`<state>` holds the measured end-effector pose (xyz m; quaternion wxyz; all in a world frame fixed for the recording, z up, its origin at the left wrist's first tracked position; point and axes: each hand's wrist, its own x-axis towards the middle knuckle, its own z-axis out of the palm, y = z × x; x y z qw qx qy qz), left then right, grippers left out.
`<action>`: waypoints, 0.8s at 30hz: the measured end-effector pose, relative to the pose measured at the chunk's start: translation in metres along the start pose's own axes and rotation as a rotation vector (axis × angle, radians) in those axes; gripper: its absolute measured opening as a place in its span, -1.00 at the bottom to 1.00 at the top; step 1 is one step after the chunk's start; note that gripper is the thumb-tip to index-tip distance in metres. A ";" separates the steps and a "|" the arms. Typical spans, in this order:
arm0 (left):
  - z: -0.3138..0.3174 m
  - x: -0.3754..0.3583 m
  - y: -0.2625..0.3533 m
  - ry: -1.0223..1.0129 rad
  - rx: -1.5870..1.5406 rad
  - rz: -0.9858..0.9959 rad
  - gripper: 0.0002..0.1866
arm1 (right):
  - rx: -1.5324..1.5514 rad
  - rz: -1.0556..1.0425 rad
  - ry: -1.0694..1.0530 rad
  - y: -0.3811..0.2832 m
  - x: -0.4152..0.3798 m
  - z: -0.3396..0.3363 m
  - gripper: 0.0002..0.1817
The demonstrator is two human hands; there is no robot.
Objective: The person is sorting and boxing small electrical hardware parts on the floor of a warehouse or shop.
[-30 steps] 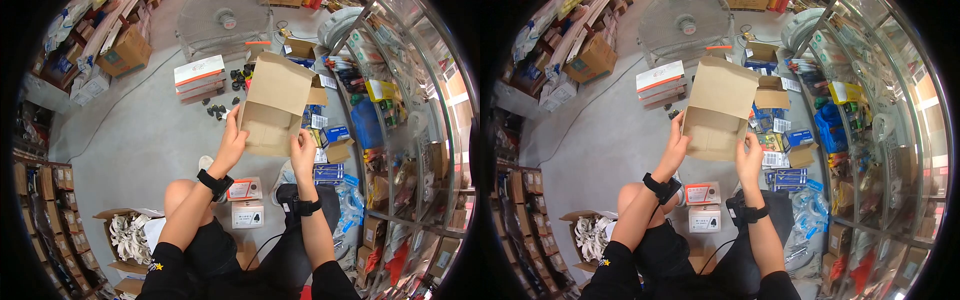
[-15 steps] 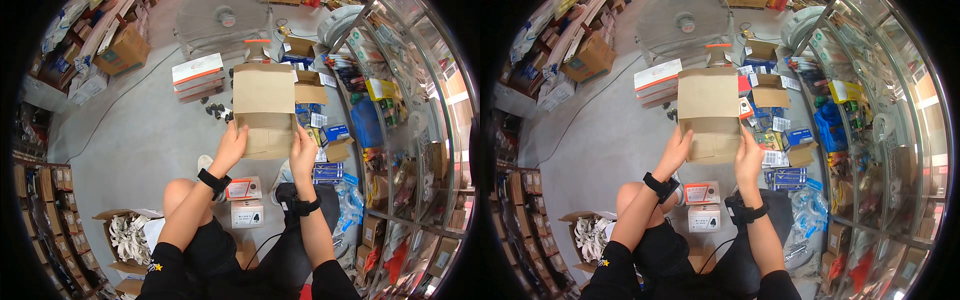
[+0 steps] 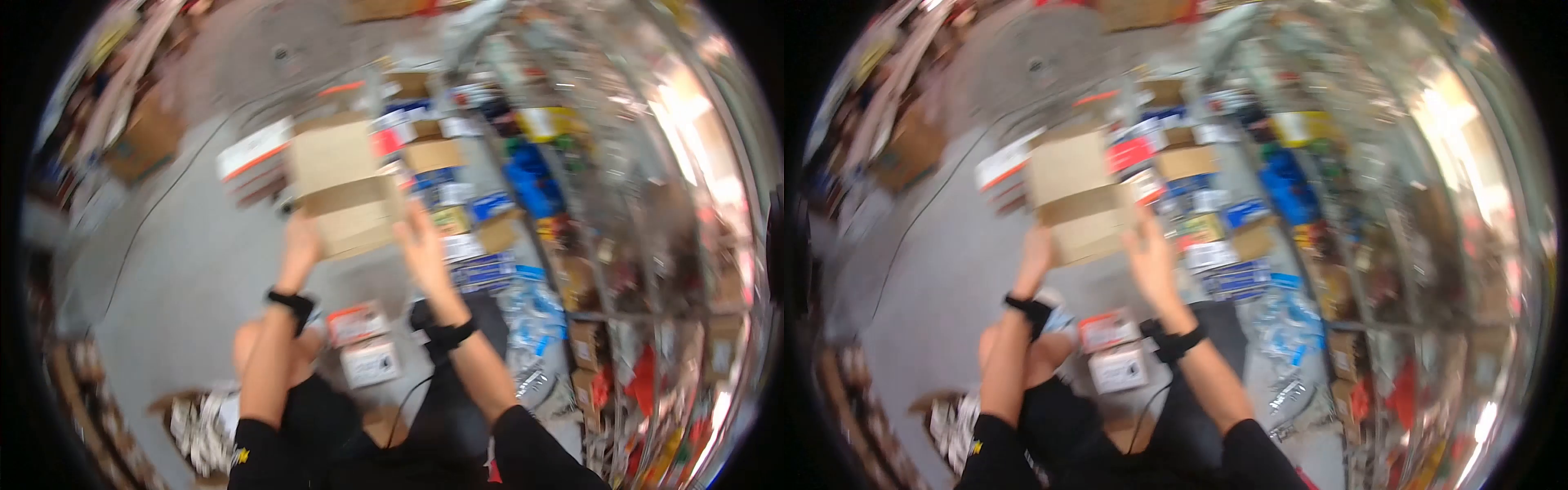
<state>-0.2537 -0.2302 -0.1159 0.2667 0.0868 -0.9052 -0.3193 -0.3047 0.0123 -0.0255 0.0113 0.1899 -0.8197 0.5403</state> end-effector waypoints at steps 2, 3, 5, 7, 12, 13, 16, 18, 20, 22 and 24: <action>0.011 0.015 -0.024 -0.173 -0.313 -0.436 -0.63 | 0.265 -0.023 0.172 0.000 -0.016 -0.033 -0.48; 0.037 0.012 -0.080 -0.112 -0.453 -0.568 -0.61 | 0.398 0.055 0.200 -0.006 -0.033 -0.071 -0.49; 0.002 0.022 0.008 -0.126 -0.700 -0.807 -0.57 | 0.225 0.079 0.310 -0.005 -0.068 -0.139 -0.51; 0.000 0.016 0.006 -0.154 -0.779 -0.866 -0.52 | 0.252 0.239 0.511 0.002 -0.119 -0.216 -0.57; 0.010 -0.019 0.039 -0.219 -0.862 -0.818 -0.50 | 0.784 0.371 1.035 0.035 -0.301 -0.394 -0.51; 0.008 -0.027 0.050 -0.262 -0.872 -0.810 -0.50 | 0.722 0.357 1.117 0.048 -0.344 -0.420 -0.51; -0.005 -0.038 0.096 -0.368 -0.876 -0.790 -0.51 | 0.431 0.448 1.331 0.055 -0.441 -0.470 -0.54; -0.014 -0.037 0.106 -0.478 -1.067 -0.854 -0.52 | 0.516 0.437 1.430 0.075 -0.489 -0.512 -0.58; -0.042 -0.031 0.139 -0.466 -1.109 -0.840 -0.52 | 0.487 0.419 1.394 0.098 -0.520 -0.578 -0.63; -0.069 -0.031 0.150 -0.559 -1.160 -0.791 -0.52 | 0.494 0.396 1.600 0.016 -0.456 -0.595 -0.77; -0.103 -0.034 0.158 -0.605 -1.067 -0.612 -0.47 | 0.575 0.313 1.386 0.080 -0.462 -0.675 -0.77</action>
